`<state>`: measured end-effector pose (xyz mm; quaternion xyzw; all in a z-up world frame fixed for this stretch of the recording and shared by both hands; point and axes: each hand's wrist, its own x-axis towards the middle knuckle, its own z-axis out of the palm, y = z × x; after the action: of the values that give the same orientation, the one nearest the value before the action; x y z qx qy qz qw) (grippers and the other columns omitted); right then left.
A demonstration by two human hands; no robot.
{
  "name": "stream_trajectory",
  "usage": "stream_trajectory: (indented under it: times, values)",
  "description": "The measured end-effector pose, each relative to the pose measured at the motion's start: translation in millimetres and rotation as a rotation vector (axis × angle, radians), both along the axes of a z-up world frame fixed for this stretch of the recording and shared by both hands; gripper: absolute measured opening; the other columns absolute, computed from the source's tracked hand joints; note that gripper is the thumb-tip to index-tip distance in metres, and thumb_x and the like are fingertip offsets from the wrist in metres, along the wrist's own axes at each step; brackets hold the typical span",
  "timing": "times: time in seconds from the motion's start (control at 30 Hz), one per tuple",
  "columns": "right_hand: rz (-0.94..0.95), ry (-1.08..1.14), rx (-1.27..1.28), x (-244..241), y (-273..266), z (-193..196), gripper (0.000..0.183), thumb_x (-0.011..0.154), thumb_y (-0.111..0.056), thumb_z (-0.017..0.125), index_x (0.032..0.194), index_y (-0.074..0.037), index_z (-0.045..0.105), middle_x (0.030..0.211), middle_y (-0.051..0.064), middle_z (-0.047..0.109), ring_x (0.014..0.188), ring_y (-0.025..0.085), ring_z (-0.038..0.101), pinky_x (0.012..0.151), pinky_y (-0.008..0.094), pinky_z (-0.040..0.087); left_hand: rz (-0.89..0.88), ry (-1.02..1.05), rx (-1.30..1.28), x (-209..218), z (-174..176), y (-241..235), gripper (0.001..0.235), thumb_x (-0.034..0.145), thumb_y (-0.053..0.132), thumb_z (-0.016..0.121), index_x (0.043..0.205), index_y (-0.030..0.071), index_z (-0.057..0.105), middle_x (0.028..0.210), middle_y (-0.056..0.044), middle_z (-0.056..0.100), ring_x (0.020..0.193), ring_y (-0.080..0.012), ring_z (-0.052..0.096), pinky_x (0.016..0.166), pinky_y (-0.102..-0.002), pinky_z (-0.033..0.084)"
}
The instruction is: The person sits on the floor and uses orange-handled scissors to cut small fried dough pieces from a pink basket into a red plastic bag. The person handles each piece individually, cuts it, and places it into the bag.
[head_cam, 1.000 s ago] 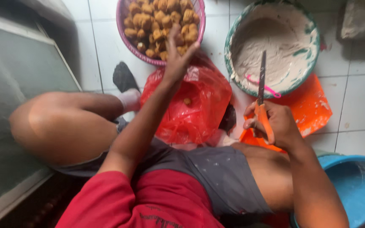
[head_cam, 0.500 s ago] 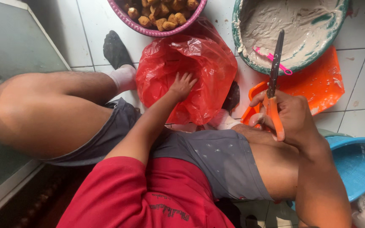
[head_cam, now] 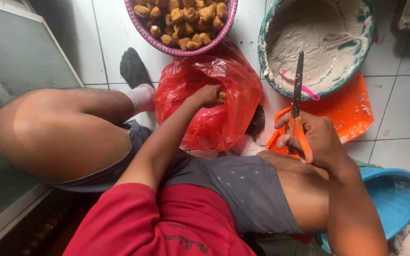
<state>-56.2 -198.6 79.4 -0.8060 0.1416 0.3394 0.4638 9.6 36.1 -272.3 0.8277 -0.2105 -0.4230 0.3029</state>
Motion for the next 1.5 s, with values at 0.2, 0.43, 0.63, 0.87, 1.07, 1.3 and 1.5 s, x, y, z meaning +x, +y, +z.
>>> stream_trajectory:
  times: [0.2,0.43,0.63,0.87,1.07,1.3,1.5]
  values:
    - [-0.042,-0.024,0.437,-7.8,-19.5,-17.1,0.052,0.083,-0.029,0.082,0.118,0.005,0.064,0.069,0.005,0.062,0.061,0.012,0.059,0.052,0.026,0.045,0.098,0.062,-0.71,53.8,147.4,-24.3,0.034,0.103,0.036,0.063,0.121,0.009,0.052,0.103,-0.008,0.064,0.097,-0.0183,0.063,0.086,-0.036,0.054]
    - [0.111,0.048,0.679,-11.7,-16.3,-18.6,0.099,0.068,-0.07,0.084,0.126,0.004,0.055,0.097,0.007,0.063,0.093,0.019,0.066,0.09,0.036,0.056,0.571,0.549,-1.42,38.2,249.6,-24.3,0.042,0.108,0.032,0.054,0.144,0.012,0.048,0.129,-0.011,0.054,0.116,-0.0174,0.058,0.106,-0.039,0.053]
    - [0.085,0.243,0.745,-13.5,-7.8,-9.8,0.098,0.064,-0.062,0.092,0.124,0.007,0.058,0.093,0.009,0.06,0.086,0.022,0.06,0.091,0.04,0.054,0.542,0.472,-1.469,33.4,267.8,-15.4,0.041,0.116,0.035,0.049,0.146,0.007,0.051,0.135,-0.008,0.058,0.131,-0.0174,0.059,0.122,-0.039,0.046]
    - [0.171,0.297,0.602,-7.5,-3.1,2.0,0.09,0.064,-0.066,0.09,0.114,0.004,0.061,0.085,0.007,0.06,0.079,0.019,0.058,0.072,0.032,0.049,0.423,0.342,-1.368,34.1,273.1,-12.5,0.039,0.112,0.032,0.056,0.139,0.005,0.059,0.134,-0.007,0.064,0.129,-0.0157,0.059,0.119,-0.036,0.044]
    - [0.238,0.249,0.898,-3.7,-7.3,2.1,0.093,0.066,-0.068,0.085,0.119,0.004,0.064,0.086,0.002,0.06,0.084,0.014,0.061,0.072,0.027,0.047,0.151,0.303,-1.177,22.9,285.0,-8.8,0.033,0.107,0.023,0.065,0.135,0.004,0.064,0.121,-0.005,0.071,0.117,-0.0127,0.063,0.108,-0.032,0.051]
    - [0.181,0.297,0.448,-6.2,-14.3,-7.6,0.057,0.059,-0.021,0.094,0.104,0.008,0.075,0.063,0.003,0.058,0.045,0.009,0.048,0.04,0.025,0.035,0.134,0.142,-1.2,17.2,290.8,-9.7,0.032,0.105,0.018,0.065,0.135,0.008,0.065,0.123,-0.004,0.072,0.117,-0.0137,0.067,0.107,-0.031,0.053]
    - [0.159,0.115,0.174,-1.0,-10.9,-13.8,0.036,0.067,-0.01,0.086,0.099,0.002,0.075,0.065,0.006,0.068,0.049,0.01,0.06,0.044,0.027,0.046,0.195,0.335,-1.286,17.4,259.4,-22.4,0.036,0.112,0.023,0.059,0.144,0.007,0.058,0.129,-0.004,0.068,0.126,-0.0141,0.063,0.116,-0.033,0.049]
